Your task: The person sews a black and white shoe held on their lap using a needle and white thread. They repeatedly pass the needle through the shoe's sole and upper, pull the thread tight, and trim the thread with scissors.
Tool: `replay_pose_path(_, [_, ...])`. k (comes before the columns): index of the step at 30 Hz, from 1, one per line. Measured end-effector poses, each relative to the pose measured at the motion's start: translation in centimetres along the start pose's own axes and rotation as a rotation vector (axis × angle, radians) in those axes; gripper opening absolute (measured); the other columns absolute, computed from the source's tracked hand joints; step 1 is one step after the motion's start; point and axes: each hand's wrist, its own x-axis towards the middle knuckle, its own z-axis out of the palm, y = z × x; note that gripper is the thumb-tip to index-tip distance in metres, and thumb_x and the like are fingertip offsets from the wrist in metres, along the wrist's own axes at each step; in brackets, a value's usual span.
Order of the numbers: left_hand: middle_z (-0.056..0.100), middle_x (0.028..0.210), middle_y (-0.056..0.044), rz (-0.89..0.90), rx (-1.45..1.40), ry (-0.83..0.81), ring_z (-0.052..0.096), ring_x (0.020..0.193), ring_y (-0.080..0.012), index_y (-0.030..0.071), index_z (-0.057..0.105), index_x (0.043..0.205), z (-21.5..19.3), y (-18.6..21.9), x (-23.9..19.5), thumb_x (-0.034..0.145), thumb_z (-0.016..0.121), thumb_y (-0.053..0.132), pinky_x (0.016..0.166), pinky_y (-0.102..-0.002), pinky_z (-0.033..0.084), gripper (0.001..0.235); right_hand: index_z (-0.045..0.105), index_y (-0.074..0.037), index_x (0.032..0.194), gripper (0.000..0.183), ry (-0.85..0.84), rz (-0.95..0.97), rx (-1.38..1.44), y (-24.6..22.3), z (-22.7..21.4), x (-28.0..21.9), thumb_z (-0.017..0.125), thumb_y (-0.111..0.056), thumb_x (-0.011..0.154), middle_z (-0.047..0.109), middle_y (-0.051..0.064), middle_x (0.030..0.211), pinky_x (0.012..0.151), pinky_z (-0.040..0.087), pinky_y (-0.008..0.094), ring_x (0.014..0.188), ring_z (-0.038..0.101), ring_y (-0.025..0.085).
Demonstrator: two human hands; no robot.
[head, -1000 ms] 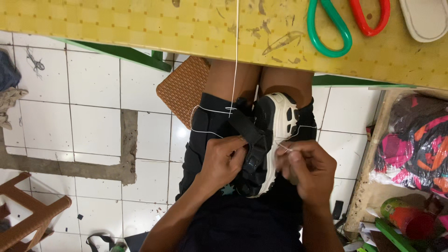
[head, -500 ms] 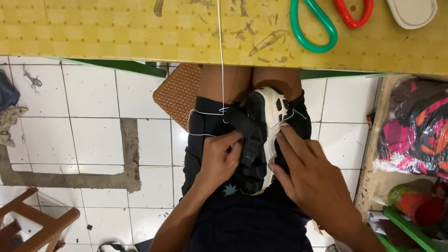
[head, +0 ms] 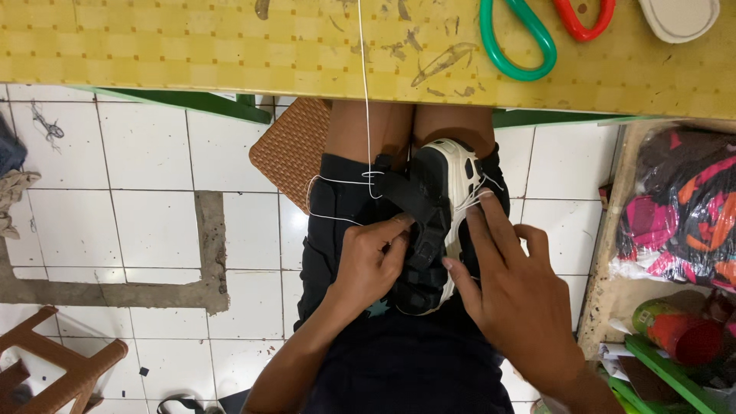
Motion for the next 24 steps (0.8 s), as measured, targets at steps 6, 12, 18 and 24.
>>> replay_pose_path(6, [0.071, 0.077, -0.008, 0.031, 0.023, -0.028, 0.062, 0.06, -0.0162, 0.0, 0.074, 0.121, 0.2, -0.4, -0.1, 0.094, 0.05, 0.0, 0.058, -0.033, 0.045, 0.036, 0.058, -0.012, 0.099, 0.018, -0.051, -0.226, 0.096, 2.5, 1.0, 2.0, 0.069, -0.016, 0.086, 0.051, 0.012, 0.162, 0.062, 0.058, 0.046, 0.095, 0.06, 0.032])
replay_pose_path(12, [0.082, 0.107, -0.013, -0.042, -0.029, 0.016, 0.068, 0.062, -0.0109, -0.001, 0.073, 0.124, 0.0, -1.1, -0.3, 0.097, 0.054, 0.002, 0.053, -0.025, 0.05, 0.034, 0.057, -0.032, 0.136, 0.03, -0.268, 0.165, 0.069, 1.7, 1.6, 3.5, 0.055, -0.029, 0.106, 0.063, 0.004, 0.064, 0.055, 0.048, 0.042, 0.066, 0.066, 0.028])
replay_pose_path(18, [0.071, 0.067, -0.022, -0.016, -0.201, 0.083, 0.066, 0.067, -0.0173, -0.005, 0.078, 0.105, -0.8, 0.3, 0.8, 0.095, 0.055, -0.008, 0.049, -0.034, 0.049, 0.025, 0.07, -0.015, 0.136, 0.042, 0.375, -0.094, 0.24, 3.6, 6.1, 3.1, 0.083, -0.014, 0.095, 0.08, -0.003, 0.088, 0.056, 0.054, 0.023, 0.061, 0.069, 0.013])
replay_pose_path(24, [0.065, 0.057, -0.013, -0.033, -0.172, 0.09, 0.059, 0.059, -0.0107, 0.003, 0.078, 0.086, -0.2, -3.1, -0.3, 0.095, 0.054, -0.006, 0.048, -0.027, 0.045, 0.027, 0.056, -0.008, 0.108, 0.046, -0.052, 0.135, 1.42, 4.7, 6.2, 2.3, 0.086, 0.0, 0.074, 0.078, 0.009, 0.076, 0.042, 0.049, 0.022, 0.046, 0.054, 0.007])
